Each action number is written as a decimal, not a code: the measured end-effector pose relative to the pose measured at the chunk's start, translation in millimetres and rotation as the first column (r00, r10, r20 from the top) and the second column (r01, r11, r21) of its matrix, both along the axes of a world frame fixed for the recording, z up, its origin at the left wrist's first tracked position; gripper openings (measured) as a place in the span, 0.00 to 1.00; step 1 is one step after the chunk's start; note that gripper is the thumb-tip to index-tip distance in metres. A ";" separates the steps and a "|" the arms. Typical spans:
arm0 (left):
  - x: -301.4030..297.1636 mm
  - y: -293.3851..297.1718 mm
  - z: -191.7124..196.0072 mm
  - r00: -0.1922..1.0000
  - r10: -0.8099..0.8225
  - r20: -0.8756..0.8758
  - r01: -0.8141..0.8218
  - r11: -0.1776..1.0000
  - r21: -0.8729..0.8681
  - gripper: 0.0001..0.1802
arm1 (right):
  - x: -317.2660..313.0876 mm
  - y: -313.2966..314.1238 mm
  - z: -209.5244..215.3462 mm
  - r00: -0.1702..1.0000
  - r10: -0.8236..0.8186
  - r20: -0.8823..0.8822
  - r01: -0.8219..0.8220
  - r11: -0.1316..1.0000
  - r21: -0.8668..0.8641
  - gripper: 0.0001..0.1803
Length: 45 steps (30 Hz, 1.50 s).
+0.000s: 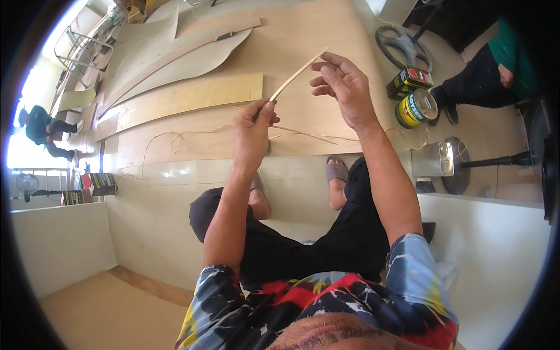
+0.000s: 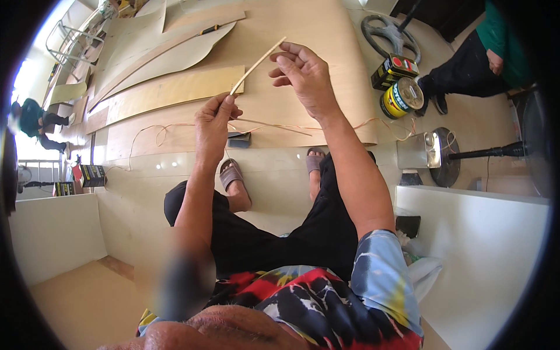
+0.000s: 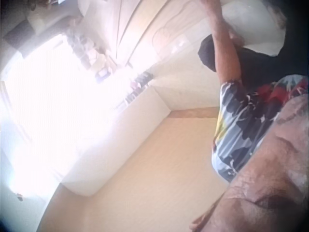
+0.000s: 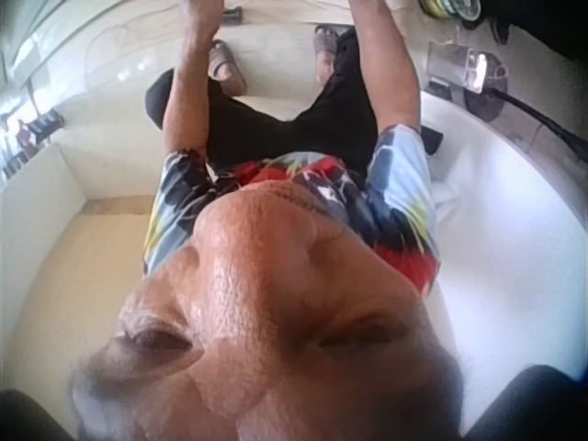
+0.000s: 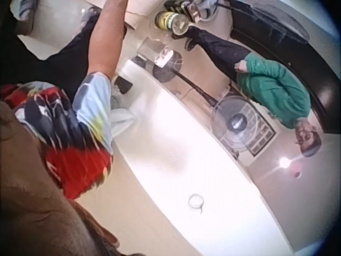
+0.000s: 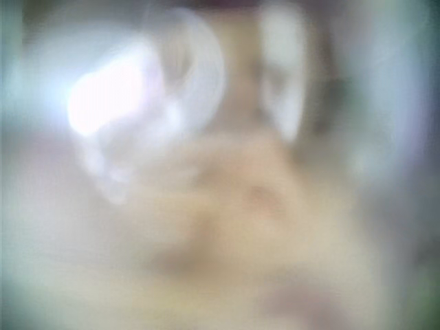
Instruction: The person sits on the floor and repeatedly bends, twists, and snaps thin wooden strips by hand. They handle the strips one at a time, testing their flexibility and breaking off small pieces, then placing the pieces on the floor.
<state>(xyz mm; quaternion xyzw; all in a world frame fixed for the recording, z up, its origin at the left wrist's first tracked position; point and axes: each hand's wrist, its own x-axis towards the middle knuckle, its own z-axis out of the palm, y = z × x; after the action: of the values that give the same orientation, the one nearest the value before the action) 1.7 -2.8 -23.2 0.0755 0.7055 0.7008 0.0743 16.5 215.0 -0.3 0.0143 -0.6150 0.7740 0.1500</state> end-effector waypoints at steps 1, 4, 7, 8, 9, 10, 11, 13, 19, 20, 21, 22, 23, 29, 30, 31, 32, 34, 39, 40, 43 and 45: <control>0.6 0.8 -0.3 1.000 -0.003 0.004 0.003 1.000 -0.002 0.18 | 0.0 -1.4 0.8 1.000 0.004 -0.013 -0.004 1.000 -0.001 0.25; 1.4 3.3 -1.4 1.000 -0.029 -0.009 0.029 1.000 -0.009 0.19 | -1.2 -4.0 1.5 1.000 -0.026 -0.014 0.026 0.999 -0.025 0.24; 2.4 4.5 -2.4 0.999 -0.036 -0.022 0.035 0.999 -0.025 0.18 | -1.5 -5.0 0.7 0.998 -0.062 -0.034 0.059 0.996 -0.064 0.22; 2.6 5.0 -2.9 0.999 -0.032 -0.023 0.031 0.999 -0.031 0.18 | -1.5 -5.0 0.3 0.997 -0.071 -0.039 0.068 0.995 -0.076 0.21; 2.8 5.4 -3.6 0.999 -0.041 -0.015 0.040 0.999 -0.016 0.18 | -1.4 -5.0 -0.1 0.997 -0.070 -0.036 0.066 0.994 -0.084 0.20; 3.0 6.0 -4.3 0.999 -0.044 -0.008 0.044 0.999 -0.001 0.18 | -1.2 -5.0 -0.5 0.998 -0.060 -0.033 0.057 0.995 -0.088 0.19; 3.3 6.5 -4.9 0.999 -0.051 -0.003 0.051 0.999 0.017 0.18 | -1.0 -5.2 -0.7 0.998 -0.056 -0.031 0.053 0.994 -0.092 0.18; 4.2 7.6 -6.1 0.998 -0.063 0.016 0.062 0.998 0.003 0.17 | -0.2 -6.6 -0.9 0.998 -0.062 -0.025 0.061 0.996 -0.060 0.16; 9.4 13.0 -7.5 0.992 -0.113 0.049 0.115 0.992 -0.051 0.15 | 0.9 -14.7 -1.2 0.995 -0.097 -0.008 0.097 0.994 -0.049 0.13; 10.3 14.0 -7.1 0.991 -0.118 0.065 0.122 0.991 -0.063 0.15 | 0.6 -15.7 -1.2 0.994 -0.108 -0.006 0.107 0.993 -0.050 0.13; 11.0 14.9 -6.5 0.991 -0.120 0.066 0.124 0.990 -0.069 0.15 | 0.5 -16.5 -1.3 0.993 -0.116 -0.006 0.115 0.992 -0.040 0.13; 11.4 15.8 -5.6 0.990 -0.121 0.074 0.127 0.989 -0.079 0.16 | 0.1 -17.2 -1.5 0.992 -0.123 -0.005 0.123 0.992 -0.031 0.13; 12.0 16.6 -4.7 0.988 -0.120 0.098 0.130 0.987 -0.097 0.16 | -0.1 -17.3 -1.6 0.990 -0.140 0.012 0.140 0.990 -0.019 0.14; 14.4 16.6 -2.7 0.979 -0.160 0.128 0.169 0.984 -0.059 0.16 | -0.7 -14.4 -4.4 0.994 -0.113 0.004 0.113 0.994 -0.008 0.15; 13.8 16.0 -3.3 0.980 -0.154 0.128 0.158 0.987 -0.019 0.17 | -0.7 -14.1 -5.4 0.994 -0.108 0.035 0.107 0.994 0.019 0.16; 12.8 15.4 -4.2 0.981 -0.145 0.127 0.144 0.989 0.020 0.17 | -0.5 -14.0 -6.5 0.995 -0.087 0.050 0.085 0.995 0.046 0.17; 10.9 14.2 -4.9 0.982 -0.135 0.131 0.128 0.990 0.057 0.17 | -0.8 -14.7 -7.9 0.997 -0.064 0.039 0.061 0.996 0.067 0.17; 6.3 12.4 -6.8 0.987 -0.097 0.125 0.083 0.990 0.112 0.17 | 0.0 -18.1 -12.1 0.997 -0.051 0.062 0.037 0.977 0.211 0.19; 1.7 10.7 -16.6 0.987 -0.064 0.144 0.040 0.985 0.166 0.16 | 5.4 -30.4 -25.8 0.997 -0.057 0.053 0.015 0.804 0.594 0.17; 1.2 11.6 -19.4 0.987 -0.071 0.145 0.047 0.985 0.165 0.16 | 7.2 -32.5 -26.9 0.997 -0.058 0.045 0.015 0.761 0.649 0.16; -0.8 15.5 -28.2 0.989 -0.053 0.137 0.038 0.993 0.110 0.14 | 9.9 -41.0 -18.7 0.992 -0.118 0.048 0.054 0.732 0.680 0.12; -2.3 18.4 -33.7 0.990 -0.074 0.118 0.094 0.981 -0.172 0.13 | 9.5 -49.7 -0.1 0.954 -0.191 0.231 0.039 0.844 0.535 0.13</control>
<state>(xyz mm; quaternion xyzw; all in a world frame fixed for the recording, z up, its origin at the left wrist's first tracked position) -0.6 15.5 -56.9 0.0592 0.7560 0.6346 0.1493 26.1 165.3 -0.4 -0.0904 -0.8170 0.5607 0.1000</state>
